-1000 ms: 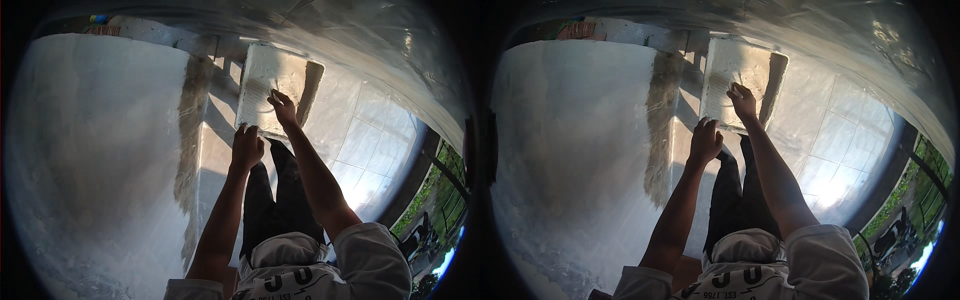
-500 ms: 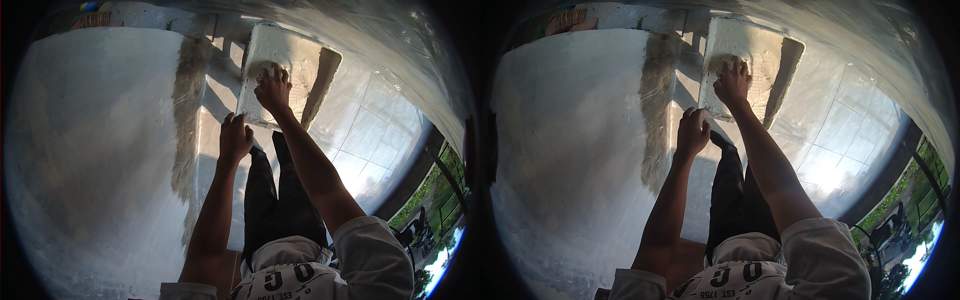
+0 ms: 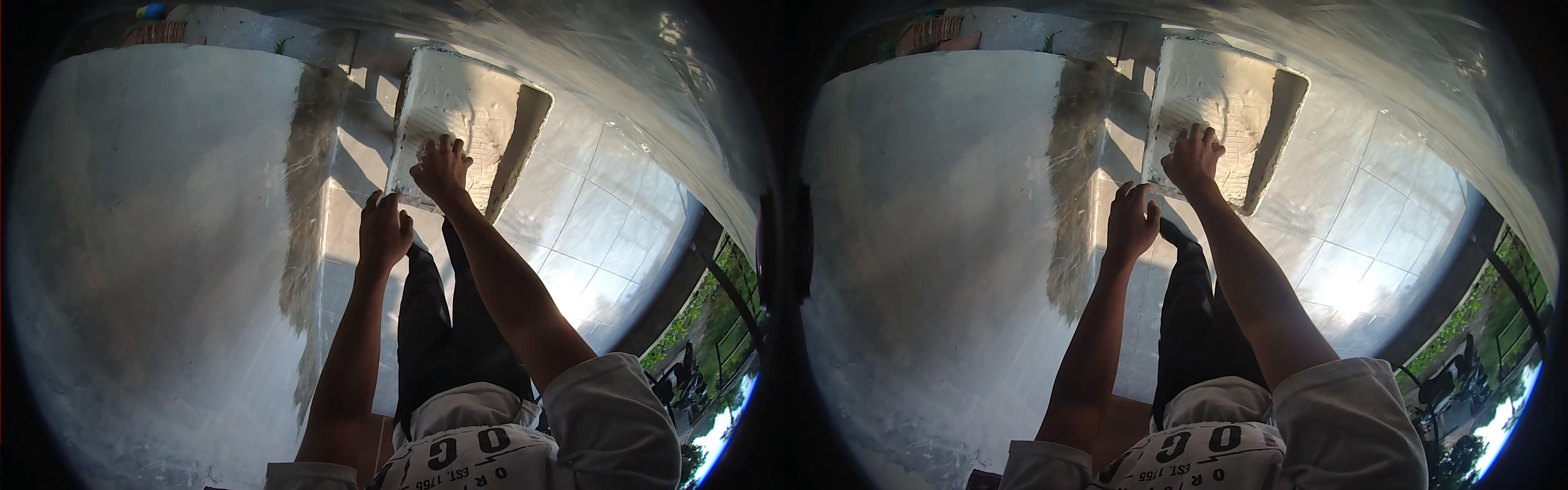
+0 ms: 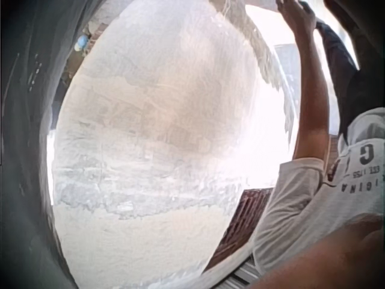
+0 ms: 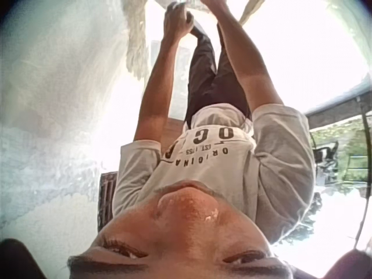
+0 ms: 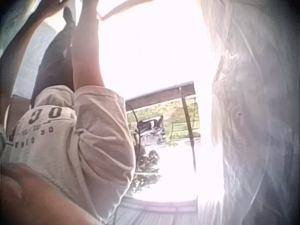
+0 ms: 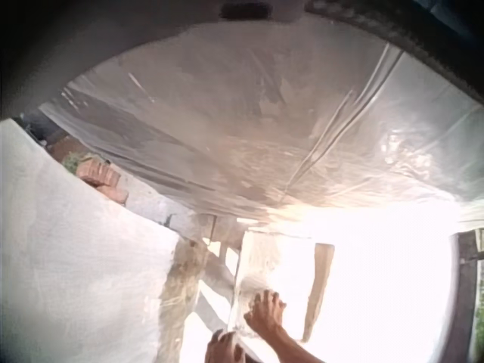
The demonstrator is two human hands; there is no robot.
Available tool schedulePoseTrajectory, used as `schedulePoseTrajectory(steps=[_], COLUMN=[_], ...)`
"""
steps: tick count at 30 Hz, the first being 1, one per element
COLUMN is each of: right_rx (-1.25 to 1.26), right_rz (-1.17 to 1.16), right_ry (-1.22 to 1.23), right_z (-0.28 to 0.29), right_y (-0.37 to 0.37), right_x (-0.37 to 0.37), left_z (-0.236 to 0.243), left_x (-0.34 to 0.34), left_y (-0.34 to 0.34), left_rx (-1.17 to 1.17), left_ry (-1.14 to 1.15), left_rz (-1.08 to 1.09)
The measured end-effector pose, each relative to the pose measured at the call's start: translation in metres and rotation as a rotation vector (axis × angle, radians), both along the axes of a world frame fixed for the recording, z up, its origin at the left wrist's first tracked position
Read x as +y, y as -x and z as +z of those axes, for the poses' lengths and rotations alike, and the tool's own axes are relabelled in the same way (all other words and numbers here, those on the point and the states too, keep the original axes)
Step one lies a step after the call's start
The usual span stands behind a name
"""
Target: The person applies plaster compound to a wall near a window frame with a putty applicator, smoothing the compound to fill and repair the wall surface.
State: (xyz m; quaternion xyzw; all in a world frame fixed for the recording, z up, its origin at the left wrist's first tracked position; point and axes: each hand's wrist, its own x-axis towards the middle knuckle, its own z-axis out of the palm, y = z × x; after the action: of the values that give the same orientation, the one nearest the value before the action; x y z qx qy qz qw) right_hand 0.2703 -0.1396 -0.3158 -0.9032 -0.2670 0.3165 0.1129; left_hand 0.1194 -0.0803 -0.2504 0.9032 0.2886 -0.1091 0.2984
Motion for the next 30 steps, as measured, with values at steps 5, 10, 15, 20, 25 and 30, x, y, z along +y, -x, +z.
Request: schedulePoseTrajectory(steps=[5,10,15,20,25,30], right_rx=[0.031,-0.088,-0.053,-0.171,-0.102,-0.018], right_rz=[-0.037,-0.044,0.149,0.157,0.213,0.188], right_ry=[-0.050,-0.269,-0.139,-0.052,0.018,-0.039], right_z=[0.005,0.007,0.011,0.008,0.009,-0.002], right_y=[0.013,-0.019,-0.010,0.015,0.006,0.002], right_x=[-0.022,-0.014,-0.009,-0.029,-0.022,-0.031], left_z=[0.009,0.011,0.006,0.002,0.002,0.004], left_x=[-0.003,-0.009,-0.019,-0.025,-0.024,-0.028], left_y=[0.005,0.012,0.030,0.040,0.043,0.035], left_rx=[0.003,-0.034,-0.008,0.058,0.052,0.055], left_ry=[0.013,0.031,0.045,0.071,0.052,0.102], left_rz=[0.047,0.093,0.085,0.062,0.073,0.107])
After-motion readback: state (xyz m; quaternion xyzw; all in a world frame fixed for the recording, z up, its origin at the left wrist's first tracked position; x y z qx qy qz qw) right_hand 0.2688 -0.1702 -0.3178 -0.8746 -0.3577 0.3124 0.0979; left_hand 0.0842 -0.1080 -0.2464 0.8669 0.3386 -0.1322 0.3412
